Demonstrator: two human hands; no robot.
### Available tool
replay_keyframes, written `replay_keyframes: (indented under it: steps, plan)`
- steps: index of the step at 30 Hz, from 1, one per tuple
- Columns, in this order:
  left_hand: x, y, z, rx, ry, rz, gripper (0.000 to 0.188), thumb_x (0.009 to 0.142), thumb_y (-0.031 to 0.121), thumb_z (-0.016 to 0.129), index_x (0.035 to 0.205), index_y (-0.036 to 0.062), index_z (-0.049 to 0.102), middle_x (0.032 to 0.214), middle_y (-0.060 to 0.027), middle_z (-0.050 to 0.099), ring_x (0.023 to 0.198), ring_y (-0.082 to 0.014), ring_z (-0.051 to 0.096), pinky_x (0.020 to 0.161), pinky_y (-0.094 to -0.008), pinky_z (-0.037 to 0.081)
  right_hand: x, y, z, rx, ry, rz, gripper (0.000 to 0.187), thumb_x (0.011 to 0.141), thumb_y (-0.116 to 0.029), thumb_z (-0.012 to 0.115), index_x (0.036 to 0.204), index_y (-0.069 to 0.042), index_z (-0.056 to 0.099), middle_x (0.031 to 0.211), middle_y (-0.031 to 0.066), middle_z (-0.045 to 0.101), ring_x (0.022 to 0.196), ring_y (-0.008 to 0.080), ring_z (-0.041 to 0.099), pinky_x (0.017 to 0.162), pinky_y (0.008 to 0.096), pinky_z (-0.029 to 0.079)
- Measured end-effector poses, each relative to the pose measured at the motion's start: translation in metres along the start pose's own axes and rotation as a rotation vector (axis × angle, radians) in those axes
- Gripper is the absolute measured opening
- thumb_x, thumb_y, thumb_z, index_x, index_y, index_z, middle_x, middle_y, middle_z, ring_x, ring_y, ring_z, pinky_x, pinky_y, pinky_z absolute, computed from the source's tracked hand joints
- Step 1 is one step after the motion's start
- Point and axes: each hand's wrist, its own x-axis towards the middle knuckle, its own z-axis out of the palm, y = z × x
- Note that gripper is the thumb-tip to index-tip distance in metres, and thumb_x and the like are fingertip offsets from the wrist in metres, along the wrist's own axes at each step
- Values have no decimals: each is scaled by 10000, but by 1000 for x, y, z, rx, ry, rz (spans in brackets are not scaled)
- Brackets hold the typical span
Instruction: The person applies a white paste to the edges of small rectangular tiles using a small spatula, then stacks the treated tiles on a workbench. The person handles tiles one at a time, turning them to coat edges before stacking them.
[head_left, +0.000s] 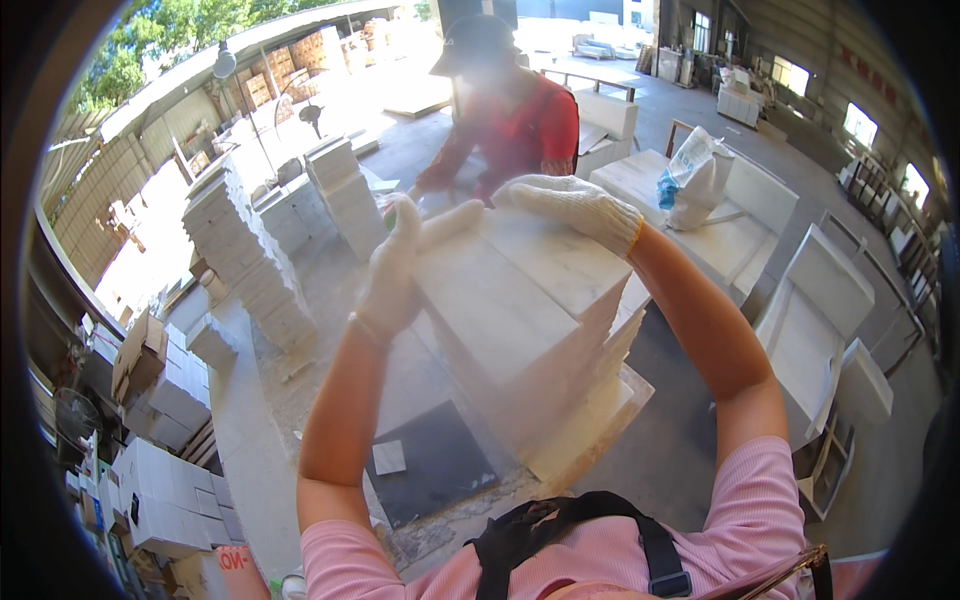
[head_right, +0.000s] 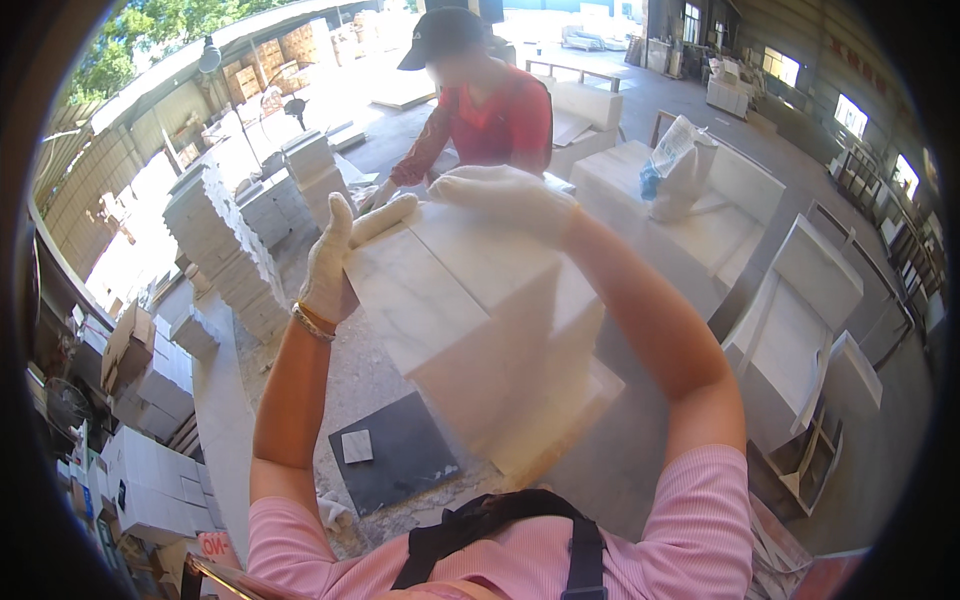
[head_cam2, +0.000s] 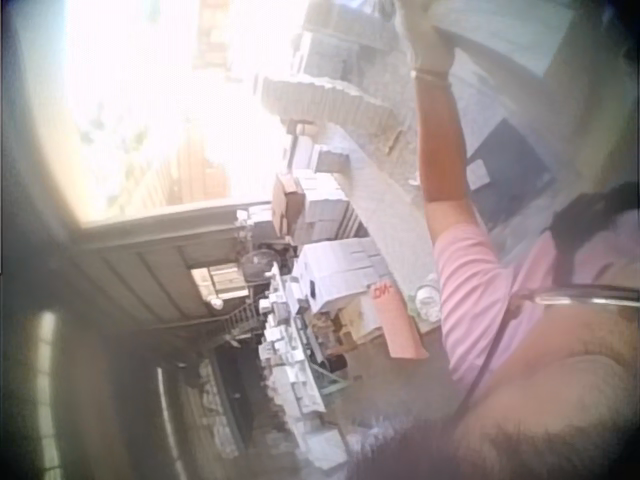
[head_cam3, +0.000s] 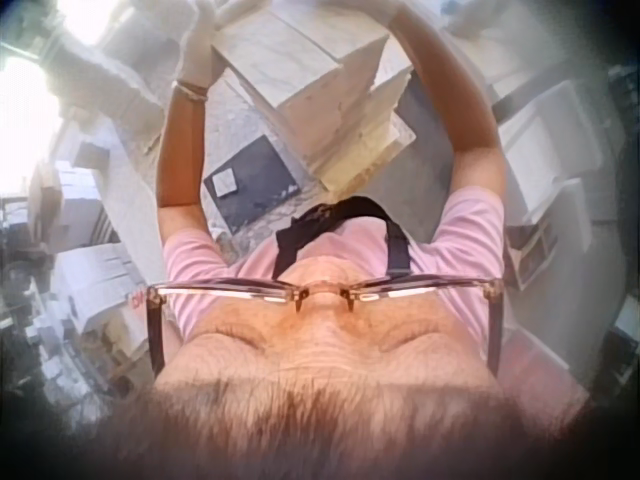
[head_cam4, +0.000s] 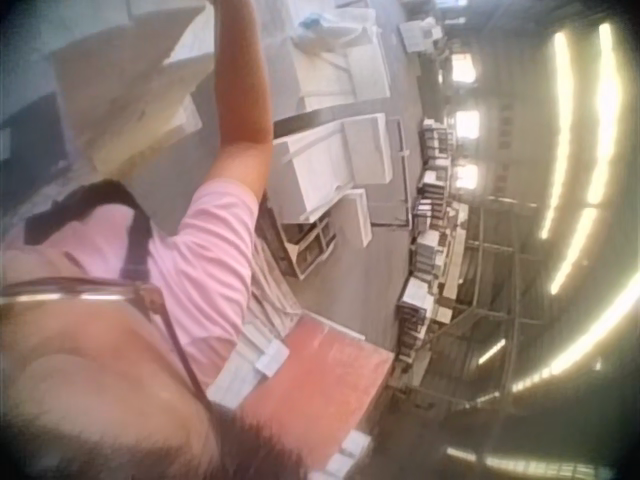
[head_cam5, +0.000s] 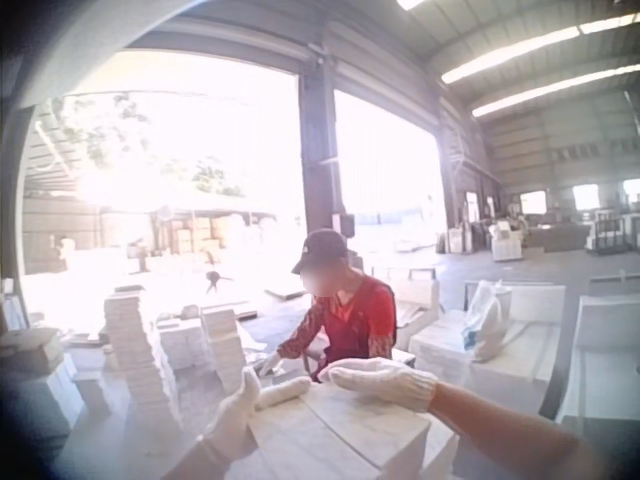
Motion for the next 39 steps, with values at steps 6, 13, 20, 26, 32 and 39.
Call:
replay_keyframes:
  steps: [6,13,20,26,32,39]
  plan:
    - [-3,3,3,77,28,16,1054,955,800,404,1485,-109,458,1484,-217,542,1318,-257,580,1122,-378,468,-2,-6,3,52,10,66,404,1042,-366,636,1299,-61,699,1231,1,689,1094,66,618,937,250,497]
    - [-1,1,0,111,80,21,1011,975,777,402,1452,-108,506,1454,-211,573,1310,-250,584,1111,-364,472,2,2,3,115,-11,40,377,1037,-341,646,1291,-67,704,1225,1,693,1088,68,624,923,247,500]
    - [-17,6,8,318,321,234,836,1091,626,276,1455,-85,523,1486,-162,565,1345,-223,549,1201,-355,346,1,-1,5,55,-17,-19,383,1047,-309,627,1326,-54,689,1262,-3,687,1117,67,614,962,249,482]
    - [-68,-3,67,934,534,817,789,1102,579,262,1506,-67,469,1567,-192,483,1484,-301,407,1248,-443,253,8,15,-3,195,-75,-38,391,1067,-259,583,1383,-41,655,1362,10,642,1233,82,569,1020,258,463]
    - [-75,-22,112,1249,521,806,768,1094,570,290,1518,-43,473,1583,-204,466,1530,-340,346,1261,-477,216,28,43,-10,167,-172,-202,339,1071,-150,512,1348,-40,675,1345,26,653,1190,108,607,1006,258,471]
    - [-67,-26,110,1219,506,825,618,1089,434,420,1499,-19,514,1571,-220,479,1526,-435,324,1242,-492,247,33,51,-4,281,-214,-181,325,1057,-129,521,1322,-38,686,1306,10,653,1137,73,604,973,247,473]
